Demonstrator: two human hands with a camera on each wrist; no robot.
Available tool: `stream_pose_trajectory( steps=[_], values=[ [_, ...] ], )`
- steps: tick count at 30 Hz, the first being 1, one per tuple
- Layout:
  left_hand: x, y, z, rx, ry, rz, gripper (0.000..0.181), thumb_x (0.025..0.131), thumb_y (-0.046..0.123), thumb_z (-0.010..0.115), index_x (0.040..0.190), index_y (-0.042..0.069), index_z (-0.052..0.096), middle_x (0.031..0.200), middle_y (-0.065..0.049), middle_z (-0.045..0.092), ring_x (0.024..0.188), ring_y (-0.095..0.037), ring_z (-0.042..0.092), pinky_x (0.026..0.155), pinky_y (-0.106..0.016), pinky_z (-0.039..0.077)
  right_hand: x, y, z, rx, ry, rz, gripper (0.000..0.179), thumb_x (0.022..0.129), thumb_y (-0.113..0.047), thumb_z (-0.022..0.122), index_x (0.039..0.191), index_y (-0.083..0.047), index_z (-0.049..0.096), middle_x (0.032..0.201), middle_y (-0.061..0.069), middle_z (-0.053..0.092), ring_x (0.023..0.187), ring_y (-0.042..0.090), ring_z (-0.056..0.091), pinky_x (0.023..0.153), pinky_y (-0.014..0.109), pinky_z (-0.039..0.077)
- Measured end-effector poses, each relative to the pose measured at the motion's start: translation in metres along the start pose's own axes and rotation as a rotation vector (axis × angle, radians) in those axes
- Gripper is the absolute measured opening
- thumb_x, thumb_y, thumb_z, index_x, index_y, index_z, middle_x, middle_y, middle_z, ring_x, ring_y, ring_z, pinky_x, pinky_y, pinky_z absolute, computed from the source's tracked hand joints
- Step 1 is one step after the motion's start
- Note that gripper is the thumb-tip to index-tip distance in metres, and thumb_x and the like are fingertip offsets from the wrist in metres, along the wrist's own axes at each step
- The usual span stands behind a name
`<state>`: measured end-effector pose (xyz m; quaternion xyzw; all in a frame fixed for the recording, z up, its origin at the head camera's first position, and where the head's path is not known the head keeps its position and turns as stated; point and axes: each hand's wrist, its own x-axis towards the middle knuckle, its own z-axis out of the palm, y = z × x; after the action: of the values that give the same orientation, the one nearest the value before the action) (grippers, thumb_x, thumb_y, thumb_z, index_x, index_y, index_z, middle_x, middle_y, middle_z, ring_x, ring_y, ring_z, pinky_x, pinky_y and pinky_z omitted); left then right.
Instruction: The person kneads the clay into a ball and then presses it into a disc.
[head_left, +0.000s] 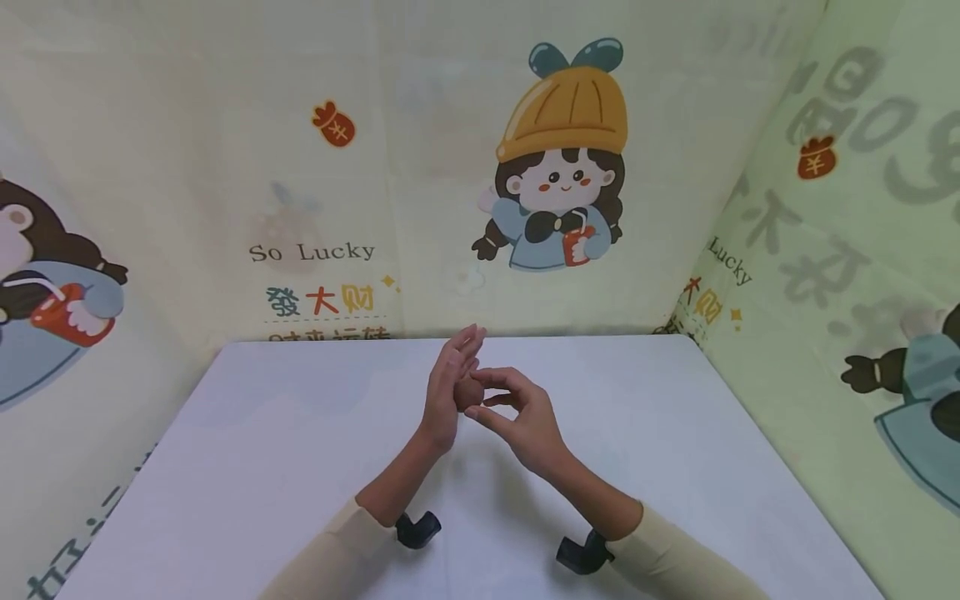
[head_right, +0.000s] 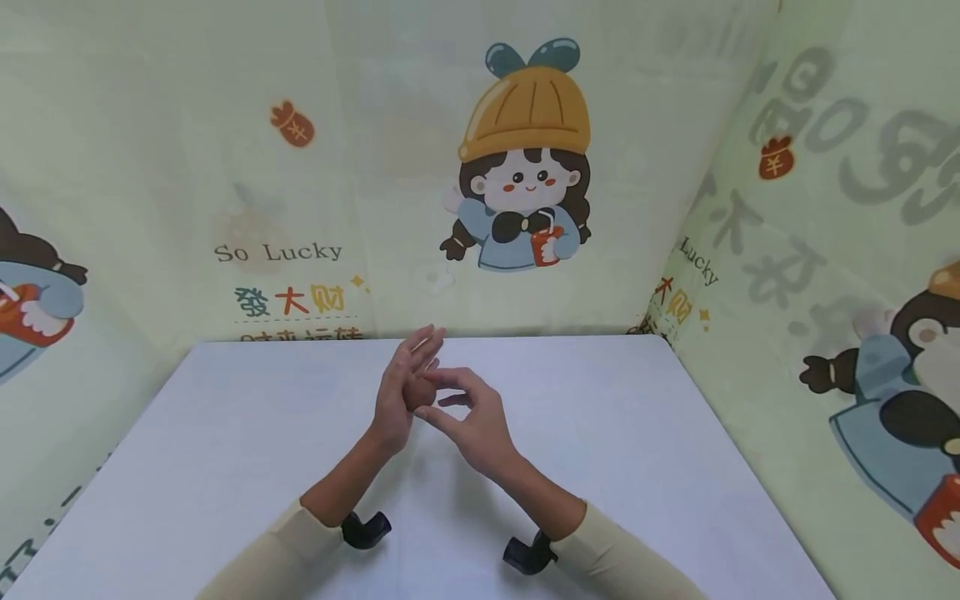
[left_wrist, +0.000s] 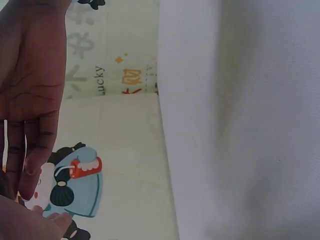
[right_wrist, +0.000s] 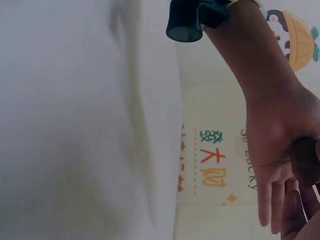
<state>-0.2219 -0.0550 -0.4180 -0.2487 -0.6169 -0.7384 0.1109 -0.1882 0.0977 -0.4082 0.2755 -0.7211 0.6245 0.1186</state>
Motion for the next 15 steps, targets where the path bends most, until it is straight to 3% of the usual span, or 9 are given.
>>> stream_pose_trajectory(
  steps=[4,9,10,12,15],
  values=[
    [0.0,0.002,0.0,-0.031,0.014,0.003,0.05,0.114,0.023,0.037,0.158,0.0,0.037,0.159,-0.015,0.048,0.149,-0.026,0.042,0.12,-0.051,0.031,-0.001,0.001,0.002,-0.085,0.032,0.014,0.043,0.086,-0.006,0.088,0.126,-0.008,0.073,0.124,0.0,0.073,0.116,0.021,0.066,0.093,0.045,0.056],
    [0.001,0.006,-0.001,-0.102,0.034,0.016,0.046,0.113,0.01,0.041,0.157,-0.003,0.036,0.16,-0.021,0.044,0.15,-0.029,0.041,0.117,-0.039,0.037,0.002,0.002,0.002,-0.175,0.038,-0.045,0.048,0.085,-0.007,0.089,0.13,-0.012,0.073,0.129,-0.002,0.072,0.125,0.02,0.06,0.096,0.044,0.054],
    [0.001,0.006,-0.001,-0.113,0.042,0.014,0.046,0.113,0.01,0.042,0.157,-0.003,0.036,0.161,-0.021,0.044,0.149,-0.029,0.042,0.11,-0.032,0.044,0.004,0.001,0.002,-0.177,0.037,-0.06,0.048,0.087,-0.007,0.088,0.132,-0.012,0.072,0.131,0.0,0.07,0.127,0.021,0.059,0.097,0.045,0.053],
    [0.002,0.007,-0.001,-0.128,0.062,0.01,0.045,0.113,0.009,0.042,0.157,-0.002,0.036,0.161,-0.018,0.045,0.149,-0.029,0.042,0.107,-0.027,0.045,0.008,-0.001,0.002,-0.163,0.047,-0.078,0.046,0.092,-0.007,0.083,0.135,-0.011,0.069,0.136,0.002,0.067,0.131,0.023,0.055,0.101,0.046,0.051],
    [0.002,0.009,0.002,-0.152,0.084,-0.004,0.045,0.113,0.007,0.042,0.156,-0.001,0.037,0.161,-0.015,0.045,0.149,-0.029,0.042,0.107,-0.028,0.046,0.016,-0.005,0.002,-0.106,0.083,-0.074,0.042,0.102,-0.009,0.068,0.143,-0.007,0.06,0.145,0.007,0.059,0.138,0.024,0.049,0.109,0.048,0.045]
  ],
)
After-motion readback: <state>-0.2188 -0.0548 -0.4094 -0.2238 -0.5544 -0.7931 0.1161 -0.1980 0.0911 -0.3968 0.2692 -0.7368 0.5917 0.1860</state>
